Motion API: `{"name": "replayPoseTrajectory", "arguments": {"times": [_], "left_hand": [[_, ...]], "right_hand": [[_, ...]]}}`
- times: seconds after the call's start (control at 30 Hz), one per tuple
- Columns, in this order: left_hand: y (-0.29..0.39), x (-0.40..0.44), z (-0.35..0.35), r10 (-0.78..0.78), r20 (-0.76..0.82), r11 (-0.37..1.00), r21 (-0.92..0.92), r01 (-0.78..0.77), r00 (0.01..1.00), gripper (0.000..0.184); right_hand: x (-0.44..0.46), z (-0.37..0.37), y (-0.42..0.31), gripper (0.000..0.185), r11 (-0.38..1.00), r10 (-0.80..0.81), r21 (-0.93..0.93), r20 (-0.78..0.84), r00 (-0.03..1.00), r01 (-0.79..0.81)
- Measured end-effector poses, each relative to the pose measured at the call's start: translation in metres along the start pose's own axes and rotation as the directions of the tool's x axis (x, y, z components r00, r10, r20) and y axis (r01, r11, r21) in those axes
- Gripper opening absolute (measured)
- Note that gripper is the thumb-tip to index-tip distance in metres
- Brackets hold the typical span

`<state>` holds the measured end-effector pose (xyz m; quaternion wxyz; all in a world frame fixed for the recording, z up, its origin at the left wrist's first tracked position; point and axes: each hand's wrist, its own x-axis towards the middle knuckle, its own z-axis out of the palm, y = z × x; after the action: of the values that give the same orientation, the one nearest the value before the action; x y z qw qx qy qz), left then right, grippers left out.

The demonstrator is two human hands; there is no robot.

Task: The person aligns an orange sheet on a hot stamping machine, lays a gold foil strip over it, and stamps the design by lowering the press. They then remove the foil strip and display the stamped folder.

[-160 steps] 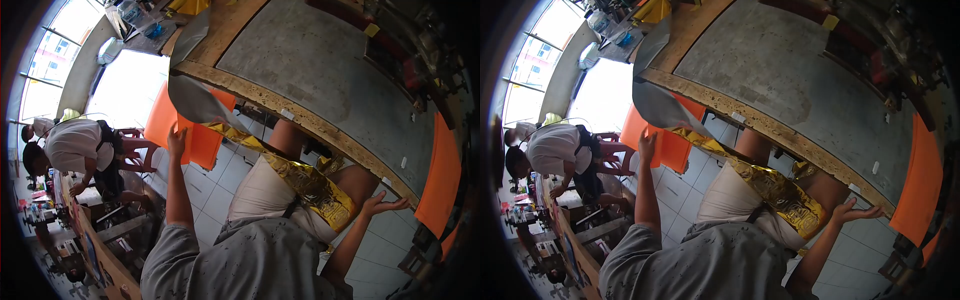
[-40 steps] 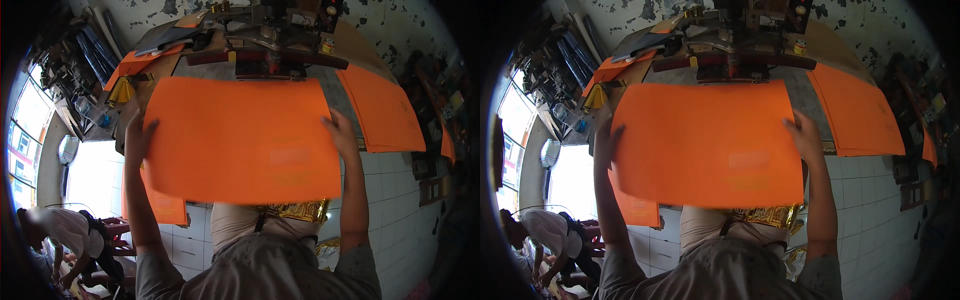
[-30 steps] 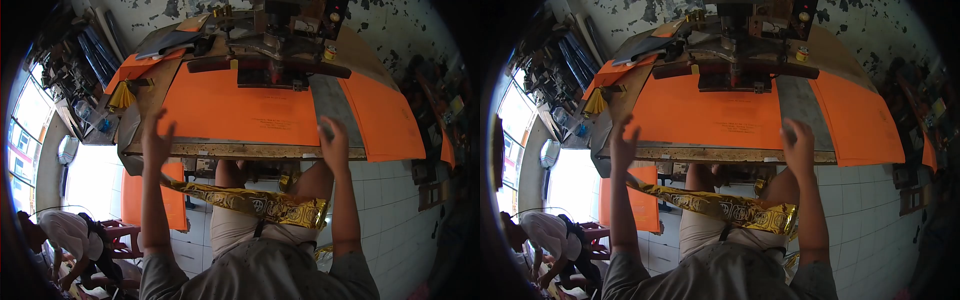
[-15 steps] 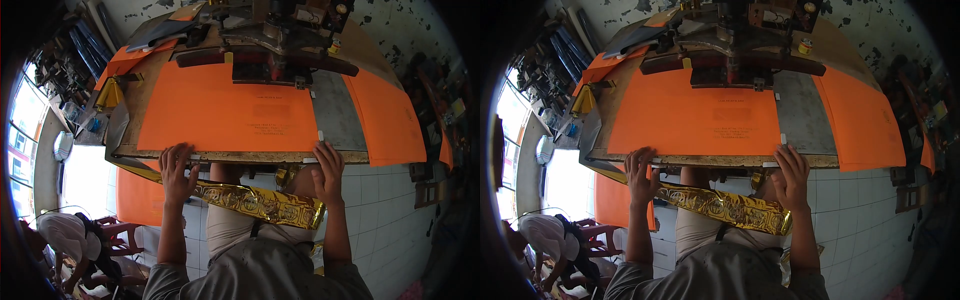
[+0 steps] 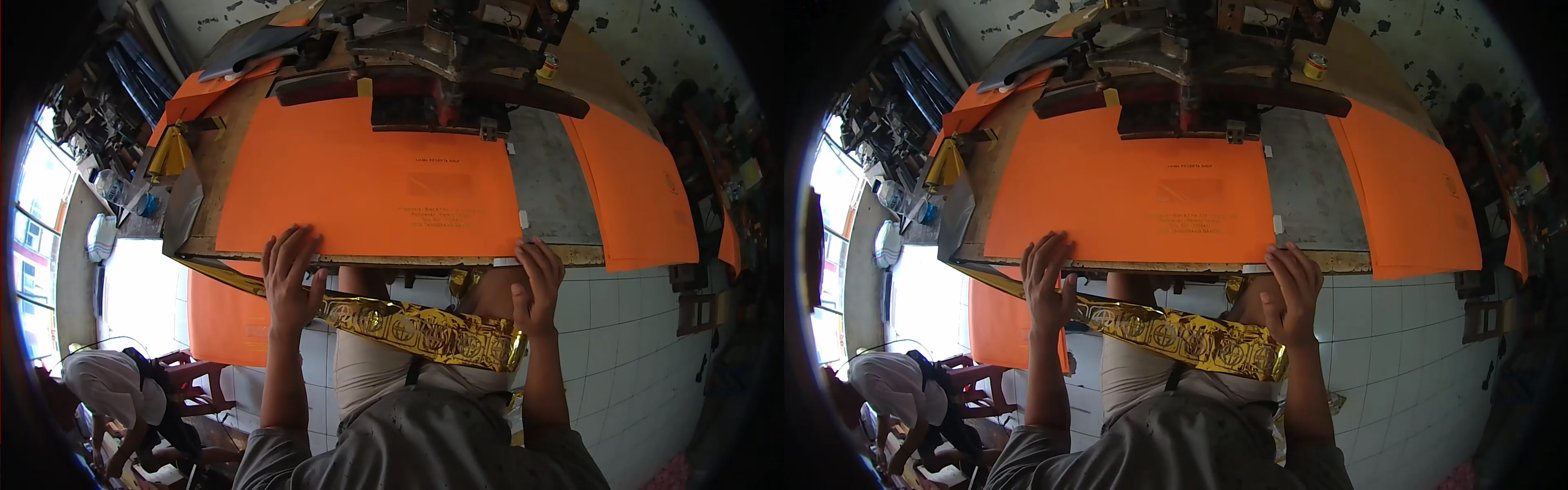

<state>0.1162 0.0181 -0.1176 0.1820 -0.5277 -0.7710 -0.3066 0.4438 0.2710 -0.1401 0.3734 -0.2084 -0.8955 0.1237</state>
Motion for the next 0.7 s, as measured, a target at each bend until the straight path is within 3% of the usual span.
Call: {"name": "replayPoseTrajectory", "arguments": {"times": [0.27,0.47,0.6,0.7], "left_hand": [[-0.001,-0.001,0.005,0.000,0.001,1.000,-0.020,0.000,1.000,0.039],[0.028,0.019,0.009,0.037,0.023,0.999,-0.020,-0.037,0.999,0.039],[0.083,0.054,0.039,0.162,0.200,0.978,-0.159,-0.131,0.966,0.048],[0.112,0.078,0.060,0.169,0.222,0.978,-0.156,-0.136,0.960,0.054]], "right_hand": [[-0.001,0.007,0.007,0.046,1.000,-0.013,-0.010,-0.010,1.000,0.013],[-0.015,0.028,0.021,0.050,0.997,-0.062,-0.062,-0.125,0.990,0.054],[-0.024,0.048,0.031,0.054,0.993,-0.081,-0.099,-0.251,0.965,0.058],[-0.027,0.063,0.042,0.054,0.982,-0.140,-0.167,-0.311,0.940,0.090]]}}
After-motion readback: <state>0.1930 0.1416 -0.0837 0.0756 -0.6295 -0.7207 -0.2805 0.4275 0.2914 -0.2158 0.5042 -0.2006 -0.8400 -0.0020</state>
